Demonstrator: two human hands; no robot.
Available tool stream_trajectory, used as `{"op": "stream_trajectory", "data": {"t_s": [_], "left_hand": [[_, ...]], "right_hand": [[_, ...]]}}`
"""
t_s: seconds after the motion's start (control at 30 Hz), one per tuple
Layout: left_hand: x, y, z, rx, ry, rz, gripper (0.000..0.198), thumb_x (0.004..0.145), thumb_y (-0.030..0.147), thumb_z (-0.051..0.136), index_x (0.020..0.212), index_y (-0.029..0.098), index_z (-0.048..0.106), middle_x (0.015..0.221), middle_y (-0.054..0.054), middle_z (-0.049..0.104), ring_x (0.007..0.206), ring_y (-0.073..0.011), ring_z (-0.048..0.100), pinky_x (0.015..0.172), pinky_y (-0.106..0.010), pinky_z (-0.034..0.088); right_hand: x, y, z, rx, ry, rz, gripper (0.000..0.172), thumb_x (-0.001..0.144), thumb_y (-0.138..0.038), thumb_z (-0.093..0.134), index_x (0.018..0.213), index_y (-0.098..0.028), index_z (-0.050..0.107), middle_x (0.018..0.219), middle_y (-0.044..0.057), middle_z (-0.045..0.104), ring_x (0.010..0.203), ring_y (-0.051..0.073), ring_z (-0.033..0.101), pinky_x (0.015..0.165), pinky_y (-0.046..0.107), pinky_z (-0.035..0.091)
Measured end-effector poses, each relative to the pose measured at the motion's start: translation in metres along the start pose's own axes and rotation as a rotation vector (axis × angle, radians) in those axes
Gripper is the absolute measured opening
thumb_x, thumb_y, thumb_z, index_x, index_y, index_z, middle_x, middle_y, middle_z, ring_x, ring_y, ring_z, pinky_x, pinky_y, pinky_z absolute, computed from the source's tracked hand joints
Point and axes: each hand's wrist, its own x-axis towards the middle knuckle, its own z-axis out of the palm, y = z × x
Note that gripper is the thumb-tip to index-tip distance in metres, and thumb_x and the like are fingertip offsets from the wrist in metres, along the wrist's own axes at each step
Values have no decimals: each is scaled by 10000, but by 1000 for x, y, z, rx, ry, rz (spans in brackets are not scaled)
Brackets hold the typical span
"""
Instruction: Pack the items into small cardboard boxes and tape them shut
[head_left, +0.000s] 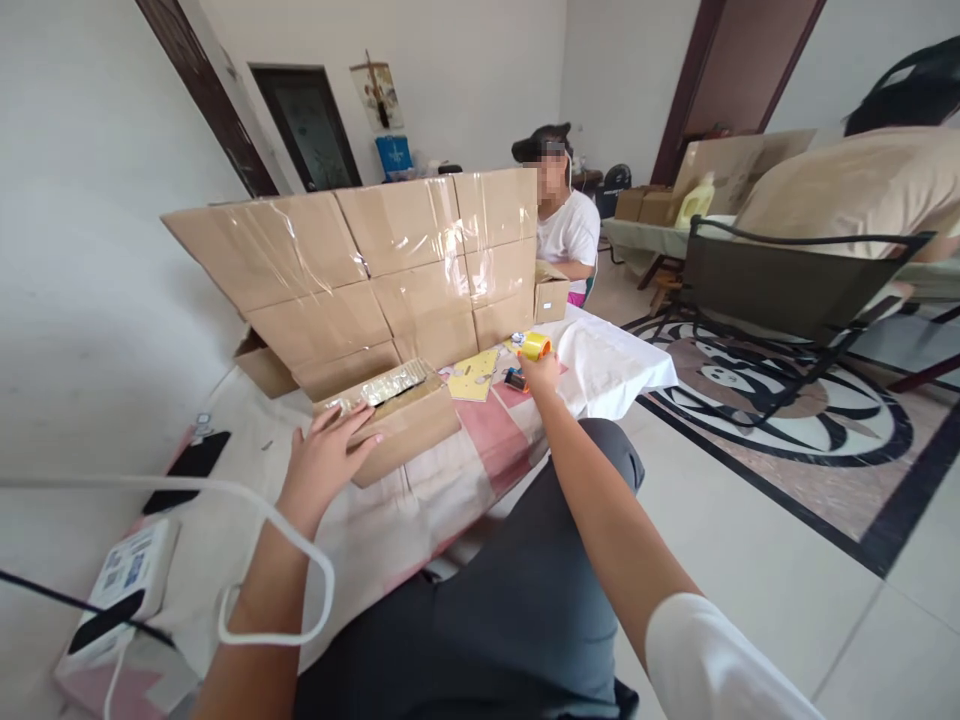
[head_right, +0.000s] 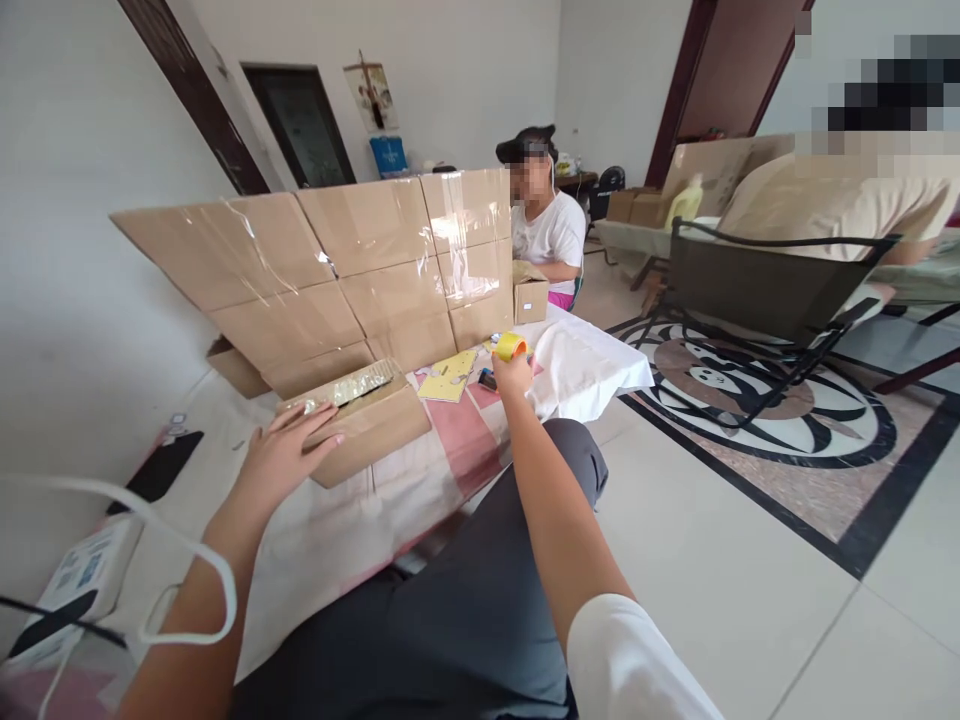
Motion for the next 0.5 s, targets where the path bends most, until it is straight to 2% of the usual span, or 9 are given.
{"op": "stream_trajectory", "data": {"t_s": [0.07,0.17,0.23,0.3,0.37,0.4,0.5], "left_hand": [[-6,6,-1,24,62,15,460,976,455,519,1397,285,592,1483,-57,579,1436,-374,401,1155,-727,196],[-13,20,0,67,175,-15,442,966,437,556,1372,274,619,1427,-78,627,1408,-408,401,1155,-738,83],[-16,30,1,62,225,-34,411,961,417,576,1340,270,640,1389,-86,656,1374,-412,427,1144,-731,81],[-15,41,3,40,263,-41,383,960,394,586,1315,267,650,1388,-95,655,1357,-406,445,1140,-726,85],[-11,54,5,1,315,-32,357,962,386,585,1286,262,669,1408,-105,636,1355,-403,444,1145,-702,123],[-8,63,6,-44,337,-16,344,965,391,579,1263,258,684,1395,-106,640,1337,-391,460,1148,-666,182],[1,95,12,-344,337,63,354,980,445,538,1229,255,704,1253,-93,665,1206,-291,558,1085,-466,400]], "right_hand": [[5,0,0,6,2,18,356,747,-484,688,926,-191,599,968,129,676,1039,320,622,965,482,466],[6,-5,-2,57,0,-45,266,781,-442,661,752,-209,537,814,86,638,988,311,620,980,489,443],[1,-12,-1,119,-5,-119,241,817,-410,624,745,-216,500,790,71,621,933,288,622,954,458,460],[-9,-22,-1,198,-15,-197,205,872,-402,558,817,-216,493,850,73,632,903,258,624,910,415,486],[-23,-33,-5,276,-32,-278,198,932,-411,477,930,-214,494,968,81,647,932,228,631,892,372,505],[-32,-39,-8,318,-55,-327,220,957,-427,440,983,-215,494,1019,80,649,953,214,634,892,354,512],[-69,-54,-25,461,-193,-487,364,993,-547,375,1099,-230,519,1075,67,656,991,204,639,908,354,526]]}}
